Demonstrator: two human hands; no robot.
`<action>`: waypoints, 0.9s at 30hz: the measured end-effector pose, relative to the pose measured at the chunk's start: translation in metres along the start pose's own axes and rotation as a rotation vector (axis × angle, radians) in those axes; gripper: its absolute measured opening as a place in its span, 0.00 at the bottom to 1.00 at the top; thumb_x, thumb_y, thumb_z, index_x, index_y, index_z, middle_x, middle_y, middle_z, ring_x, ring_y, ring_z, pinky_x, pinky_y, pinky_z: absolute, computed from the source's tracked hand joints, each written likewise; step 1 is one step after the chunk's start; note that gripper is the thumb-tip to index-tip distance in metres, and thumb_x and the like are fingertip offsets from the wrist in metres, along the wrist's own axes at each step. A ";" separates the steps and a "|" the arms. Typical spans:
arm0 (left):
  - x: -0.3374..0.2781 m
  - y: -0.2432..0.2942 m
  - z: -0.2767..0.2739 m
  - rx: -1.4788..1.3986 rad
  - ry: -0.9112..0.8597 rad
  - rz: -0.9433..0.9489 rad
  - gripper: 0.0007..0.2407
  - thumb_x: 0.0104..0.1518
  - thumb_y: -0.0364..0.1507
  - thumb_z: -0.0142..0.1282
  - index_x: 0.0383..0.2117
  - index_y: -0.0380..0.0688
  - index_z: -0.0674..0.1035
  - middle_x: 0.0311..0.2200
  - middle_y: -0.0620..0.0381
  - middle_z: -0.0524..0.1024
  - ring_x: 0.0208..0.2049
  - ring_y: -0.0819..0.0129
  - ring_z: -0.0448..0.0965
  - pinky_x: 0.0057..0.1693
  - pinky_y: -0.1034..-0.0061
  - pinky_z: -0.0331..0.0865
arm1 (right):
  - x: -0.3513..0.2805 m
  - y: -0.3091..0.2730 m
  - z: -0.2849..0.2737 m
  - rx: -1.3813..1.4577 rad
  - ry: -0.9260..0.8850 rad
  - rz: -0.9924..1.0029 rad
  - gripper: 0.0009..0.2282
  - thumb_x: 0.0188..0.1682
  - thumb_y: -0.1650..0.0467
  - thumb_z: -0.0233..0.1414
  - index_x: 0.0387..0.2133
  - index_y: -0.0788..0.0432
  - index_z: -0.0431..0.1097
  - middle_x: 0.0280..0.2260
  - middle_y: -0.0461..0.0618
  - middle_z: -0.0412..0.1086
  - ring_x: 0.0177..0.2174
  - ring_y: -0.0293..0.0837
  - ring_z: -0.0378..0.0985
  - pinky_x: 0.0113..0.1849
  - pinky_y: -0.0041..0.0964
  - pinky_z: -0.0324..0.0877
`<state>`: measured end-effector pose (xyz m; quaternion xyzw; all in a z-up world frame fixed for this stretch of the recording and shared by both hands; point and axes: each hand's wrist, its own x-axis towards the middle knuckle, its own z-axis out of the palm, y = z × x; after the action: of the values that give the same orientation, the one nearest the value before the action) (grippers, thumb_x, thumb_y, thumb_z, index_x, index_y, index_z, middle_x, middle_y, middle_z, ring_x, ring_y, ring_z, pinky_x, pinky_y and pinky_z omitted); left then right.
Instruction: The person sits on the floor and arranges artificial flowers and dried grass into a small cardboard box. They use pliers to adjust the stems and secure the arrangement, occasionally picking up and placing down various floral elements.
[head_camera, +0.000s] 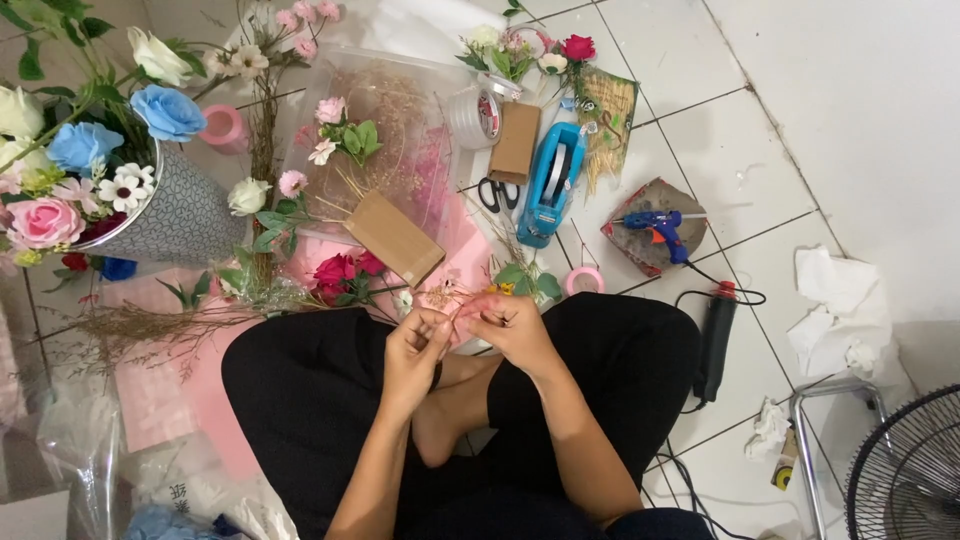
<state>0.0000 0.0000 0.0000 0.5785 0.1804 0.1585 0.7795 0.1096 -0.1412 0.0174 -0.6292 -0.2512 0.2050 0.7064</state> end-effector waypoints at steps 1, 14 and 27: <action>0.000 0.007 0.003 -0.001 0.000 0.000 0.03 0.62 0.21 0.55 0.35 0.31 0.78 0.21 0.50 0.76 0.16 0.78 0.67 0.24 0.88 0.60 | 0.000 -0.006 0.000 -0.001 0.000 0.001 0.03 0.41 0.80 0.63 0.26 0.64 0.78 0.11 0.32 0.41 0.17 0.28 0.47 0.23 0.24 0.48; -0.009 0.053 0.010 0.600 0.074 0.255 0.05 0.63 0.25 0.52 0.29 0.44 0.77 0.13 0.59 0.78 0.15 0.62 0.74 0.29 0.73 0.70 | 0.013 -0.026 0.022 -0.226 0.049 -0.242 0.10 0.40 0.77 0.66 0.16 0.59 0.71 0.08 0.41 0.44 0.14 0.36 0.49 0.22 0.31 0.52; -0.022 0.060 -0.001 0.581 0.157 0.287 0.03 0.58 0.25 0.59 0.27 0.46 0.79 0.13 0.58 0.78 0.14 0.61 0.73 0.28 0.74 0.68 | 0.011 -0.005 0.023 -0.018 0.067 -0.138 0.09 0.36 0.78 0.68 0.30 0.65 0.80 0.06 0.38 0.49 0.12 0.28 0.58 0.22 0.20 0.55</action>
<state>-0.0219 0.0074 0.0597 0.7822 0.1941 0.2528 0.5353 0.1037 -0.1174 0.0250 -0.6231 -0.2720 0.1325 0.7212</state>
